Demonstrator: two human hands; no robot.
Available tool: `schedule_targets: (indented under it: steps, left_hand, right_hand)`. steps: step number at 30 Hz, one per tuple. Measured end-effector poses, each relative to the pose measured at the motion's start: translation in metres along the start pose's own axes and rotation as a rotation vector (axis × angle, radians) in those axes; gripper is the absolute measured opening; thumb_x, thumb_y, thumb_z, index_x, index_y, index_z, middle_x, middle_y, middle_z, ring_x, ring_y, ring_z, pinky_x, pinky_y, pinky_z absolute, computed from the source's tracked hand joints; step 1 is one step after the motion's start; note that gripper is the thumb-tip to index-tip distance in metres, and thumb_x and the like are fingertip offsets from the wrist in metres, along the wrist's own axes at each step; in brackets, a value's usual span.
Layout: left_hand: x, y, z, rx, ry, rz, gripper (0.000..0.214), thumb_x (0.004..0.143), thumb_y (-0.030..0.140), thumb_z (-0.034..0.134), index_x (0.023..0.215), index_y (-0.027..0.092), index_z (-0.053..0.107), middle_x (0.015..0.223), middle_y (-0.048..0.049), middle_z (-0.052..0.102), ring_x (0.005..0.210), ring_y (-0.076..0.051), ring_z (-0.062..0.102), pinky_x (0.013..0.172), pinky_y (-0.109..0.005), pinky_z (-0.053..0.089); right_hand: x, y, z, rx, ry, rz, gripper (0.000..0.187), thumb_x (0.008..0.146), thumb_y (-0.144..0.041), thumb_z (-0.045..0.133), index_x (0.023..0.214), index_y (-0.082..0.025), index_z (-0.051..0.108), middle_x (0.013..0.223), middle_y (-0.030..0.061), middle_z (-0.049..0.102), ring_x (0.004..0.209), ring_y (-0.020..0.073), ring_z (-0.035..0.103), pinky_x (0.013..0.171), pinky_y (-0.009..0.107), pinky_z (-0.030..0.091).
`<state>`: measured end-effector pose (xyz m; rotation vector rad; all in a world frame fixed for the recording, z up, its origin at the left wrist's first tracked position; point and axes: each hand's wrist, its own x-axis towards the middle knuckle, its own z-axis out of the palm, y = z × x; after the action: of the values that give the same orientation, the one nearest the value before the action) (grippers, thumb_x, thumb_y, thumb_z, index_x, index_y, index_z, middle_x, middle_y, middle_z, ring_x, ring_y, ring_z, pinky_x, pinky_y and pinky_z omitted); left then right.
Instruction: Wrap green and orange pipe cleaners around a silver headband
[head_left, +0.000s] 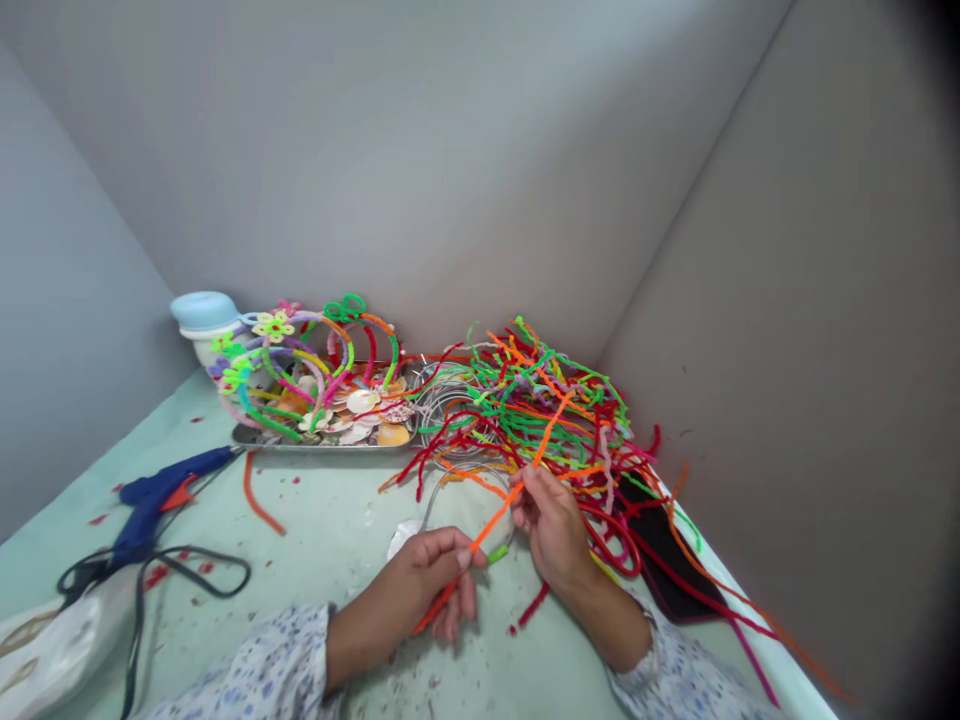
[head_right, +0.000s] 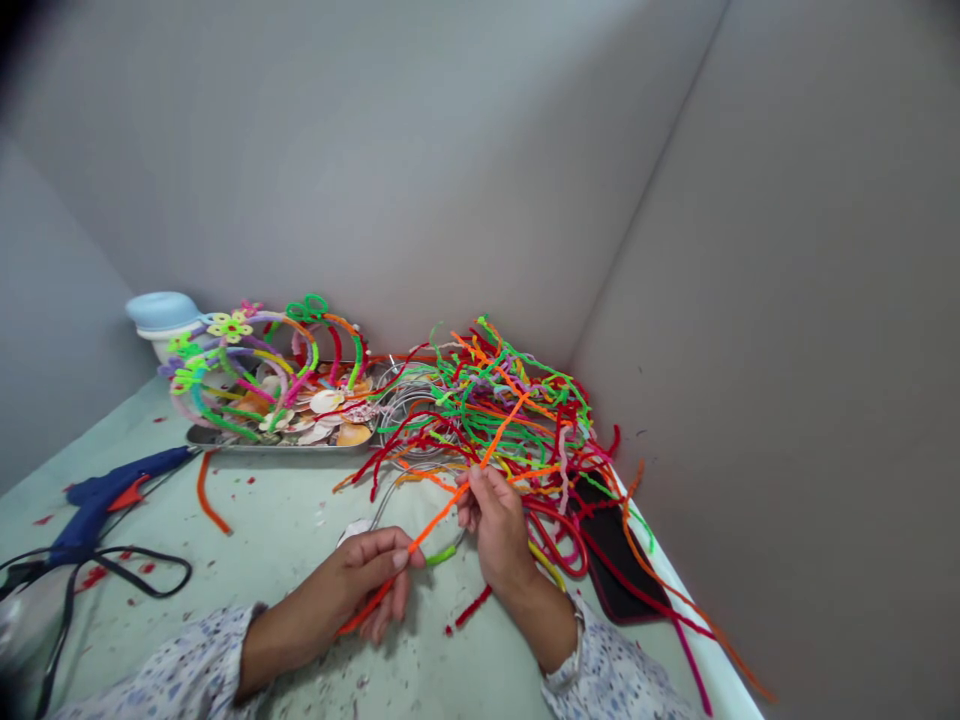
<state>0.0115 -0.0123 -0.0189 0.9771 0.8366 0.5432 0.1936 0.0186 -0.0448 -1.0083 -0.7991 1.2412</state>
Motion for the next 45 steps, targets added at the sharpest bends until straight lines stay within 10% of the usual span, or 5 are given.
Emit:
schedule_targets:
  steps: [6, 13, 45]
  left_hand:
    - [0.0, -0.002, -0.002, -0.071, -0.011, 0.024, 0.024, 0.085, 0.037, 0.059, 0.088, 0.013, 0.058, 0.062, -0.0033, 0.067, 0.034, -0.007, 0.054, 0.034, -0.015, 0.033]
    - [0.002, -0.005, -0.003, -0.054, -0.007, 0.044, 0.02, 0.087, 0.034, 0.055, 0.087, 0.014, 0.057, 0.06, -0.0026, 0.067, 0.034, -0.007, 0.054, 0.032, -0.013, 0.033]
    - [0.0, -0.005, -0.004, -0.04, -0.019, 0.055, 0.03, 0.088, 0.044, 0.055, 0.086, 0.014, 0.058, 0.051, -0.0002, 0.065, 0.032, -0.007, 0.052, 0.032, -0.012, 0.032]
  right_hand:
    - [-0.002, -0.004, 0.001, -0.028, -0.044, -0.001, 0.029, 0.086, -0.048, 0.059, 0.079, -0.02, 0.062, 0.055, -0.0045, 0.052, 0.043, 0.0082, 0.043, 0.042, 0.02, 0.03]
    - [-0.014, -0.008, 0.007, -0.292, -0.429, 0.062, 0.031, 0.081, -0.046, 0.065, 0.078, -0.016, 0.064, 0.055, -0.0019, 0.06, 0.046, 0.0095, 0.05, 0.047, 0.021, 0.037]
    - [-0.002, 0.0, 0.002, -0.096, -0.073, 0.003, 0.033, 0.083, -0.048, 0.064, 0.08, -0.015, 0.064, 0.057, -0.0034, 0.058, 0.044, 0.0058, 0.049, 0.041, 0.016, 0.035]
